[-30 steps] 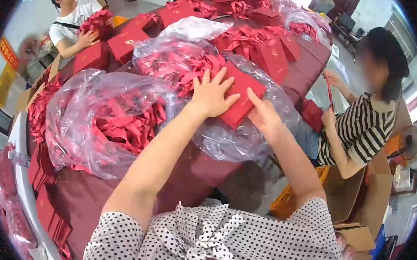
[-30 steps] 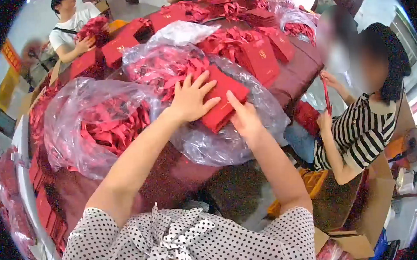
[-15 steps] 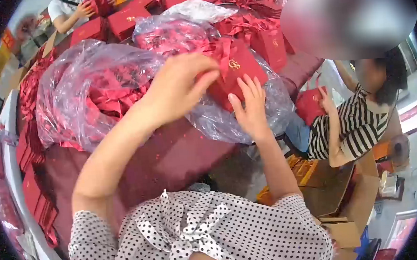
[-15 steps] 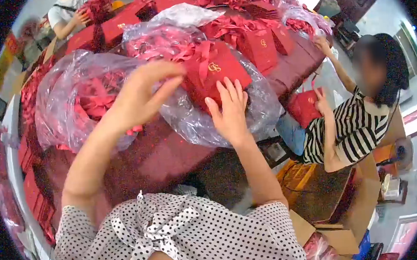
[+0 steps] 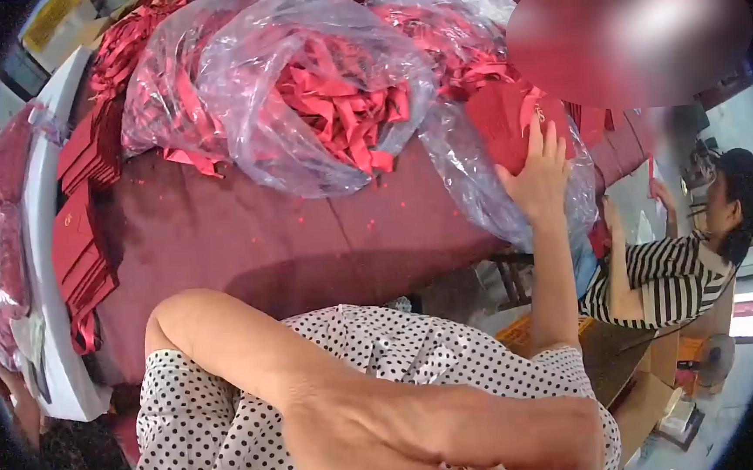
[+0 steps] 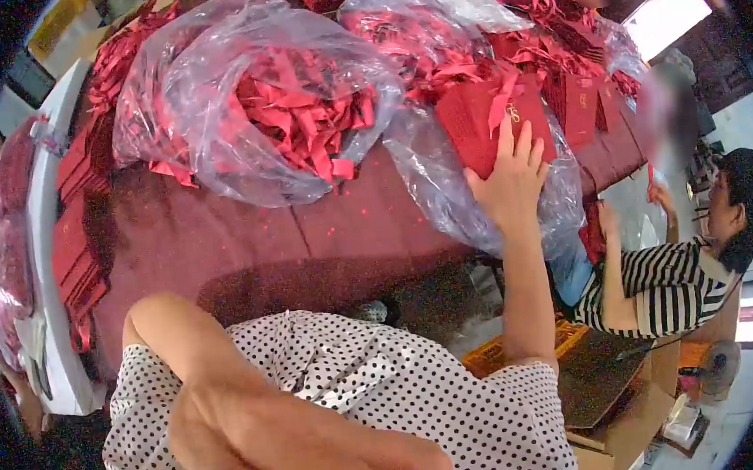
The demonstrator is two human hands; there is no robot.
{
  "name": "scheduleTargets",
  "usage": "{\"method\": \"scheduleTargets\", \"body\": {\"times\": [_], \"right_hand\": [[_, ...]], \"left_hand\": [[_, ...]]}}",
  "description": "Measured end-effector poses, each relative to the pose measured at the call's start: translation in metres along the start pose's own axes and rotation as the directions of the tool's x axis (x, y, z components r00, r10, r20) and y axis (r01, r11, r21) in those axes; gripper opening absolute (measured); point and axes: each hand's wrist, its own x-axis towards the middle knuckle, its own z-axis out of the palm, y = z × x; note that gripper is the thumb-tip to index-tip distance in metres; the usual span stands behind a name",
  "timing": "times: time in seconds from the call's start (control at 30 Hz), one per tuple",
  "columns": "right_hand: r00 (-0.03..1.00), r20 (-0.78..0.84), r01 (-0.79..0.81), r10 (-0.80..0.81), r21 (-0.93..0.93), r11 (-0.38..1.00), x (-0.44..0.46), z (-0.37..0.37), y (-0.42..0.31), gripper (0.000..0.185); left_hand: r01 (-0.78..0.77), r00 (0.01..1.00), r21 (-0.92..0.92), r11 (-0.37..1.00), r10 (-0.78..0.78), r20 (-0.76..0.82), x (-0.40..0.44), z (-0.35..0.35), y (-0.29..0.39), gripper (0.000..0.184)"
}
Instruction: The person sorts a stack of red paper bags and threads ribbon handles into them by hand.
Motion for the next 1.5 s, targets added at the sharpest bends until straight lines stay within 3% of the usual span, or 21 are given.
{"method": "scheduleTargets", "body": {"times": [0.1, 0.2, 0.33, 0.37, 0.43, 0.5, 0.53, 0.6, 0.7, 0.77, 0.83, 0.9, 0.97, 1.1, 1.17, 1.2, 1.27, 1.3, 1.37, 1.4, 1.5], "right_hand": [[0.996, 0.091, -0.010, 0.015, -0.053, 0.999, 0.004, 0.016, -0.001, 0.095], [0.999, -0.004, 0.037, -0.037, -0.058, 0.998, 0.008, 0.032, 0.005, 0.093], [0.996, -0.017, 0.080, -0.082, -0.109, 0.991, 0.023, 0.046, 0.011, 0.090], [0.996, -0.009, 0.088, -0.090, -0.097, 0.991, 0.026, 0.046, 0.012, 0.089], [0.990, 0.005, 0.142, -0.142, -0.076, 0.987, 0.030, 0.047, 0.020, 0.093], [0.976, -0.016, 0.217, -0.217, 0.001, 0.976, 0.030, 0.041, 0.029, 0.098], [0.964, -0.046, 0.264, -0.261, 0.054, 0.963, 0.030, 0.033, 0.030, 0.101], [0.970, -0.054, 0.241, -0.236, 0.098, 0.966, 0.026, -0.011, 0.014, 0.094], [0.977, -0.166, 0.192, -0.137, 0.382, 0.904, 0.018, -0.033, -0.001, 0.063], [0.988, -0.002, 0.120, -0.157, 0.654, 0.747, 0.012, -0.043, -0.039, 0.049], [0.885, 0.379, -0.112, -0.270, 0.737, 0.667, 0.014, -0.042, -0.103, 0.042], [0.777, 0.098, 0.380, -0.622, 0.715, 0.586, 0.028, -0.012, -0.158, 0.043], [0.702, -0.069, 0.630, -0.709, 0.525, 0.573, 0.047, 0.036, -0.202, 0.074], [0.781, -0.154, 0.560, -0.605, 0.602, 0.569, 0.079, 0.070, -0.261, 0.098], [0.775, 0.125, 0.389, -0.620, 0.679, 0.623, 0.084, 0.042, -0.269, 0.094], [0.824, 0.002, 0.436, -0.567, 0.638, 0.635, 0.075, 0.042, -0.267, 0.081], [0.756, 0.350, 0.227, -0.553, 0.652, 0.723, 0.068, 0.015, -0.264, 0.068], [0.753, 0.034, 0.451, -0.657, 0.700, 0.554, 0.054, 0.001, -0.262, 0.056], [0.728, 0.065, 0.452, -0.682, 0.703, 0.550, 0.044, 0.001, -0.245, 0.041], [0.699, -0.136, 0.627, -0.702, 0.589, 0.510, 0.037, -0.003, -0.242, 0.035], [0.722, -0.191, 0.597, -0.665, 0.659, 0.459, 0.013, -0.004, -0.229, 0.031]], "left_hand": [[-0.176, 0.982, 0.144, 0.974, 0.164, 0.097, -0.005, 0.008, -0.006, 0.035], [-0.306, 0.950, 0.146, 0.941, 0.290, 0.116, -0.014, 0.008, -0.013, 0.037], [-0.345, 0.938, 0.110, 0.932, 0.346, 0.008, -0.027, 0.018, -0.004, 0.036], [-0.083, 0.989, 0.423, 0.902, 0.023, 0.145, -0.046, -0.002, 0.032, 0.040], [-0.045, 0.999, 0.634, 0.772, 0.052, 0.008, -0.071, -0.007, 0.040, 0.039], [0.158, 0.947, 0.971, 0.178, 0.253, -0.200, -0.101, -0.005, 0.053, 0.022], [0.271, 0.899, 0.957, -0.107, 0.382, -0.212, -0.116, -0.007, 0.058, 0.015], [0.519, 0.811, 0.751, -0.407, 0.512, -0.283, -0.156, -0.009, 0.065, 0.013], [0.718, 0.580, 0.668, -0.196, 0.698, -0.419, -0.221, -0.008, 0.065, 0.016], [0.863, 0.385, 0.496, -0.095, 0.759, -0.525, -0.240, 0.000, 0.067, 0.016], [0.841, 0.517, 0.337, -0.423, 0.812, -0.271, -0.244, -0.031, 0.068, 0.026], [0.573, 0.814, 0.300, -0.762, 0.572, -0.101, -0.207, -0.043, 0.076, 0.052], [0.470, 0.883, 0.263, -0.843, 0.453, -0.126, -0.185, -0.062, 0.078, 0.061], [0.634, 0.741, -0.016, -0.773, 0.614, -0.273, -0.215, -0.120, 0.108, 0.065], [0.711, 0.658, -0.089, -0.697, 0.705, -0.265, -0.237, -0.131, 0.123, 0.055], [0.733, 0.656, -0.046, -0.679, 0.723, -0.215, -0.251, -0.141, 0.128, 0.049], [0.777, 0.618, -0.013, -0.629, 0.767, -0.175, -0.261, -0.139, 0.135, 0.045], [0.792, 0.589, -0.045, -0.609, 0.780, -0.210, -0.265, -0.142, 0.138, 0.045], [0.815, 0.568, -0.005, -0.579, 0.802, -0.186, -0.266, -0.146, 0.145, 0.045], [0.822, 0.552, -0.048, -0.568, 0.814, -0.177, -0.268, -0.150, 0.147, 0.046], [0.846, 0.486, -0.097, -0.525, 0.832, -0.268, -0.272, -0.154, 0.153, 0.056]]}}
